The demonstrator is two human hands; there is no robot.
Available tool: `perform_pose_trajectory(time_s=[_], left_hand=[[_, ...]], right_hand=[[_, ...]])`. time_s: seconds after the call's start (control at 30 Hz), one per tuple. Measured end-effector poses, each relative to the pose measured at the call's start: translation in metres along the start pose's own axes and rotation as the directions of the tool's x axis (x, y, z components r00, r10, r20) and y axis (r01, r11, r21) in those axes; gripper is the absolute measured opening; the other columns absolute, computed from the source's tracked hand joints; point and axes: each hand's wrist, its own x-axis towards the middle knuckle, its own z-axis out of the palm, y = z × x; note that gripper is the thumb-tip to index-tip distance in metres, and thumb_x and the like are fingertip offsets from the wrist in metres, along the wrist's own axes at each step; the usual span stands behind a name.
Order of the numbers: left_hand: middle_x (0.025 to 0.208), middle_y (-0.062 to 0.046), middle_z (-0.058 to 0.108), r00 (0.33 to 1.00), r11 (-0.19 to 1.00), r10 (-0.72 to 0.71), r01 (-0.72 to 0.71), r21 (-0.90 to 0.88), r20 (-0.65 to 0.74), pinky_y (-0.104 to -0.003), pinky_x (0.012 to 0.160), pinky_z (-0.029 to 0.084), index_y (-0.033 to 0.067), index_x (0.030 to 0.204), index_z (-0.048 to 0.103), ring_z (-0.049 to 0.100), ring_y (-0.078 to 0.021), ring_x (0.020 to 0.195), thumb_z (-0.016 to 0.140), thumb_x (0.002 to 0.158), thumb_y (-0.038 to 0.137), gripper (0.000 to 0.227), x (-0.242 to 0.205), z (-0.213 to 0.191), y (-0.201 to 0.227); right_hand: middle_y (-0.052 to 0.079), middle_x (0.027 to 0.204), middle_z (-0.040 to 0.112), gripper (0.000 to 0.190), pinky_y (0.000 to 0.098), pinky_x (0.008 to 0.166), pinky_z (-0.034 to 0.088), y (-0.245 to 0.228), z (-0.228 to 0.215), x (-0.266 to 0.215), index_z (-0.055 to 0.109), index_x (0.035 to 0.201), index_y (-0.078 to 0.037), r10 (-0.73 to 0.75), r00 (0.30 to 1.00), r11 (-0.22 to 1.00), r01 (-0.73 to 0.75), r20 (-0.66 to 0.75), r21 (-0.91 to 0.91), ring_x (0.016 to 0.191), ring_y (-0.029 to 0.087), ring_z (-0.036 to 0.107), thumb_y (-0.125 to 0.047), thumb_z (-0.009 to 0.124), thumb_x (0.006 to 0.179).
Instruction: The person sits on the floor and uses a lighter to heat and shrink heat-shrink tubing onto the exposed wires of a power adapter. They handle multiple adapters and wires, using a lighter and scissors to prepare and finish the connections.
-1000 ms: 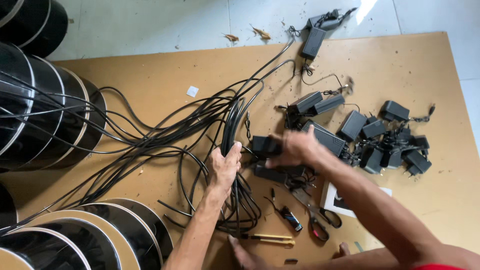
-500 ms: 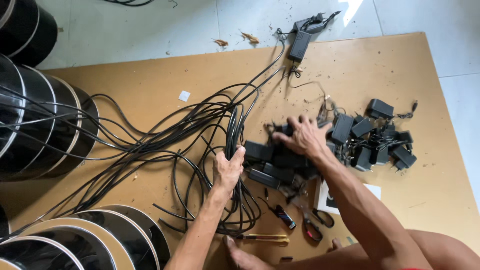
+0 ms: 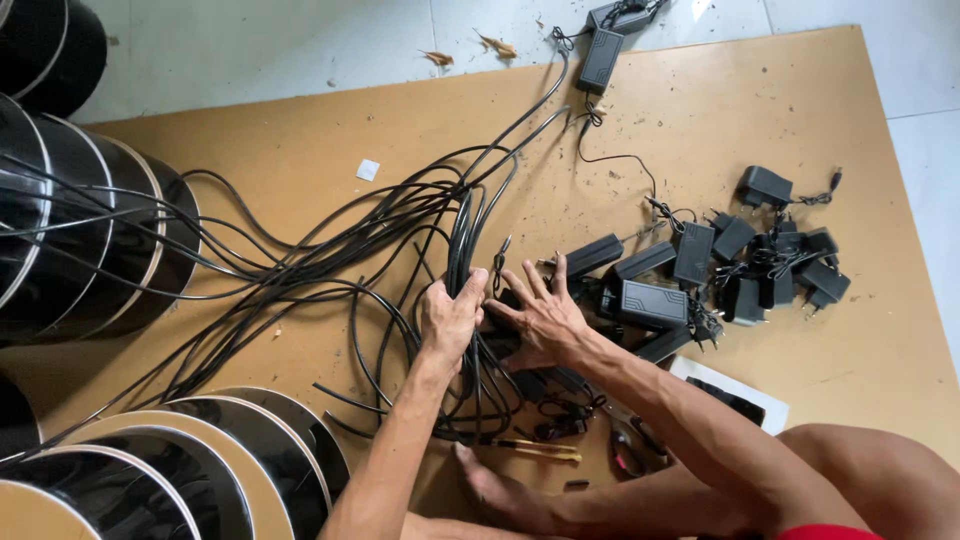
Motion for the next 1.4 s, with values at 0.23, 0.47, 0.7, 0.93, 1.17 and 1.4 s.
perform_pose_trajectory(time_s=[0.23,0.47,0.7,0.93,1.17,1.4], left_hand=[[0.064,-0.003,0.057,0.999,1.0,-0.006,0.006,-0.021,0.031,-0.021,0.046,0.046,-0.0022,0.103,0.07,0.053,-0.0076,0.046,0.073,0.092,0.029,0.033,-0.003,-0.011,0.007],[0.064,-0.002,0.059,0.997,1.0,-0.004,0.003,0.018,0.077,-0.021,0.048,0.047,0.0008,0.106,0.072,0.057,-0.0081,0.047,0.074,0.093,0.03,0.032,0.002,-0.012,-0.004],[0.064,-0.002,0.055,0.996,0.997,-0.004,0.011,-0.075,0.091,-0.021,0.049,0.045,-0.0004,0.106,0.069,0.056,-0.0091,0.05,0.074,0.091,0.025,0.03,0.004,-0.003,-0.013],[0.071,-0.009,0.066,0.975,0.976,-0.096,0.132,-0.172,0.203,-0.031,0.057,0.053,0.0101,0.094,0.07,0.065,-0.0171,0.064,0.083,0.079,0.035,0.032,0.016,0.038,-0.008],[0.117,-0.015,0.063,0.894,0.948,0.153,-0.012,-0.318,0.422,-0.04,0.091,0.058,0.0021,0.151,0.046,0.062,-0.0194,0.107,0.064,0.099,0.05,0.073,-0.011,0.014,-0.009],[0.146,-0.035,0.046,0.856,0.764,0.182,-0.432,0.479,0.483,-0.069,0.117,0.023,0.0071,0.159,0.016,0.047,-0.0539,0.135,0.063,0.064,0.083,0.13,-0.074,-0.01,0.004]], right_hand=[[0.008,0.144,0.054,0.094,0.0888,0.11,0.01,0.037,0.008,-0.02,0.046,0.148,-0.043,0.1,0.992,0.993,-0.105,0.077,0.056,0.133,0.03,0.055,-0.076,0.071,0.063],[0.017,0.165,0.029,0.093,0.0919,0.105,0.009,0.026,-0.025,-0.038,0.034,0.158,-0.041,0.179,0.98,0.907,-0.197,0.081,0.373,0.149,0.044,0.035,-0.076,0.061,0.077],[0.007,0.161,0.039,0.07,0.0883,0.11,0.008,0.007,-0.01,-0.037,0.058,0.14,-0.04,0.152,0.988,0.921,-0.144,0.005,0.363,0.154,0.039,0.027,-0.075,0.063,0.08],[0.019,0.165,0.029,0.096,0.0555,0.122,0.031,-0.032,-0.043,-0.034,0.022,0.165,-0.021,0.315,0.948,-0.236,0.034,0.044,0.971,0.148,0.029,0.033,-0.016,0.079,0.087],[0.008,0.096,0.062,0.017,0.0421,0.08,0.055,-0.038,-0.113,-0.032,0.065,0.11,-0.008,0.496,0.868,-0.26,0.113,0.032,0.959,0.089,0.021,0.059,-0.014,0.068,0.095],[-0.002,0.071,0.042,0.011,0.0282,0.058,0.036,0.02,-0.108,-0.018,0.061,0.094,-0.01,0.387,0.909,-0.667,0.16,0.155,0.728,0.058,0.011,0.041,-0.021,0.063,0.096]])
